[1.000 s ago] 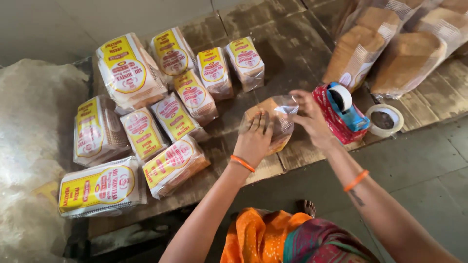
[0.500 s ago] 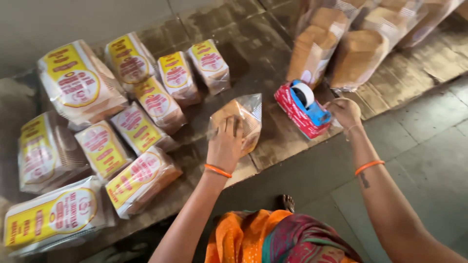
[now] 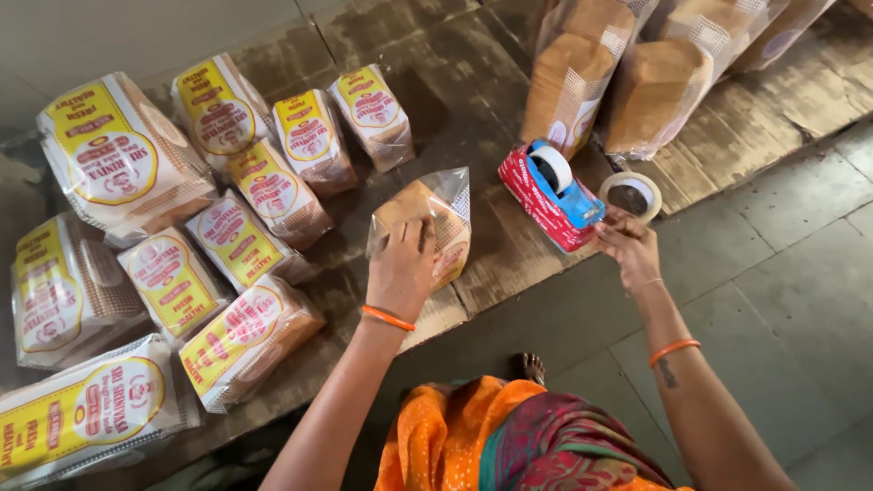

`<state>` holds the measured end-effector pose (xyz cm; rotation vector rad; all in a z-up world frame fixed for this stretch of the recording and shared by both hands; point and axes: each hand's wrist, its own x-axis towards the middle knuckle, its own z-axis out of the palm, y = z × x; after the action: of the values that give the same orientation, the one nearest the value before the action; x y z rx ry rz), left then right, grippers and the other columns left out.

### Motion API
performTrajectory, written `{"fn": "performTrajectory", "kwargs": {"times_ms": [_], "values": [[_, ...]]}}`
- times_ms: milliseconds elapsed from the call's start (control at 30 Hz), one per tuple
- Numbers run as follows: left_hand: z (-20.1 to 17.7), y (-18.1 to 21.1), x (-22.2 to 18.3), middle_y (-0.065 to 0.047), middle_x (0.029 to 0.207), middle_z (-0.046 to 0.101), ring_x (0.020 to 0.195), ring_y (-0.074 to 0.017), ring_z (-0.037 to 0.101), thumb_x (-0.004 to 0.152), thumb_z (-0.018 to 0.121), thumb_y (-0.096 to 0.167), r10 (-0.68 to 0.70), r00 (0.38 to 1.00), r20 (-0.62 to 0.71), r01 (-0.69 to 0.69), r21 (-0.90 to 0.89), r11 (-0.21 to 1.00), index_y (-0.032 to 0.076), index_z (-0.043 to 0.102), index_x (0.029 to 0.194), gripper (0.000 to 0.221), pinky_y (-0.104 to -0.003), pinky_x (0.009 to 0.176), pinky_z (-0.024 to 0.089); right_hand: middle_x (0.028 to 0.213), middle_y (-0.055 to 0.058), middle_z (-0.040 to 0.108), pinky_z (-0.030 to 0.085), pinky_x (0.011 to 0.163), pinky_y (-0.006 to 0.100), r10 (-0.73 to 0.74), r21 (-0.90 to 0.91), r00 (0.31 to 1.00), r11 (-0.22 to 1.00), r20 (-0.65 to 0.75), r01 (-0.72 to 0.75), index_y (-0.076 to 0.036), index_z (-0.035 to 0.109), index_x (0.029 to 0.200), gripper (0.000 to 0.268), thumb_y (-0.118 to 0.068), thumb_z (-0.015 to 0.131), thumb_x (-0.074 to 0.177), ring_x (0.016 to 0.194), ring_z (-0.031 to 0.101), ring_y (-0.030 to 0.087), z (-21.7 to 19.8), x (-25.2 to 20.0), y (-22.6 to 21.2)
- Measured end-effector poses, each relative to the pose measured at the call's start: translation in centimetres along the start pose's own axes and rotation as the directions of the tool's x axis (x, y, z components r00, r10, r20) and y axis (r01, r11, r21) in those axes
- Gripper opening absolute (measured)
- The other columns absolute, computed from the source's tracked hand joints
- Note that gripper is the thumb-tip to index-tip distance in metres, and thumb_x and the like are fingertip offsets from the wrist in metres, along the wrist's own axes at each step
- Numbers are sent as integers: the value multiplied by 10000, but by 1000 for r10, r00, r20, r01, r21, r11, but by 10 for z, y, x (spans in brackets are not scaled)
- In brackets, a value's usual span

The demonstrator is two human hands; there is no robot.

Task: The person places slices of bread into clear plastic bags, folds the top edges, and seals them with a tape dispenser. The sealed packages are then moved to a stack on the right side of the table.

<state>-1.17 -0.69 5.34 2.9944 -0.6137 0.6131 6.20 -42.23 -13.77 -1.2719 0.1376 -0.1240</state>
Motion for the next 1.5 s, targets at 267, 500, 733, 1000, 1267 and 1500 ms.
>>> {"fn": "performTrajectory", "kwargs": {"times_ms": [267, 500, 733, 1000, 1267, 1500], "values": [[-11, 0, 3, -62, 1213, 617, 1148, -256, 570, 827, 702, 318, 18, 999, -35, -21, -78, 997, 79, 666, 1252, 489, -395, 936, 502, 1061, 78, 699, 660, 778, 318, -179, -46, 962, 984, -205, 174, -39, 663, 982, 88, 35, 677, 936, 903, 718, 142, 29, -21, -27], [-40, -19, 16, -161, 1164, 652, 1078, -384, 612, 845, 772, 424, -36, 994, 102, 72, -383, 921, 63, 602, 1320, 621, -497, 816, 525, 957, 13, 735, 586, 636, 232, 110, -345, 920, 938, 377, 29, -75, 731, 1179, 242, -155, 647, 966, 736, 687, 87, 207, -97, -113], [17, -51, 20, -113, 1061, 738, 981, -355, 719, 972, 659, 257, -117, 990, 76, 138, -433, 891, 141, 612, 1167, 232, -475, 832, 565, 843, 1, 728, 483, 543, 209, 108, -332, 866, 940, 489, 71, -57, 745, 1199, 261, -165, 662, 976, 627, 587, 44, 262, -101, -74], [60, -48, 43, -227, 1087, 683, 890, -393, 707, 864, 626, 141, -265, 962, 62, 273, -214, 938, 100, 610, 1133, 272, -485, 711, 568, 829, 44, 729, 449, 495, 245, 117, -460, 934, 886, 336, 55, -100, 285, 1483, 689, -161, 692, 931, 571, 561, 92, 283, -100, -92], [62, -70, 42, -178, 984, 757, 950, -374, 730, 1054, 518, 536, -397, 858, 325, 451, -112, 885, 90, 616, 1197, 479, -510, 821, 553, 963, 65, 587, 548, 747, 269, -149, -481, 900, 803, 409, 351, -36, 336, 1407, 779, -167, 844, 832, 858, 624, 143, 241, -76, -39], [68, -89, 40, -124, 1058, 769, 1029, -358, 727, 1019, 516, 503, -307, 924, 228, 342, -134, 930, 196, 716, 1136, 384, -516, 872, 560, 994, 97, 560, 533, 715, 306, -133, -506, 884, 778, 448, 373, -35, 445, 1342, 848, -198, 927, 664, 826, 596, 199, 218, -36, 2]]}}
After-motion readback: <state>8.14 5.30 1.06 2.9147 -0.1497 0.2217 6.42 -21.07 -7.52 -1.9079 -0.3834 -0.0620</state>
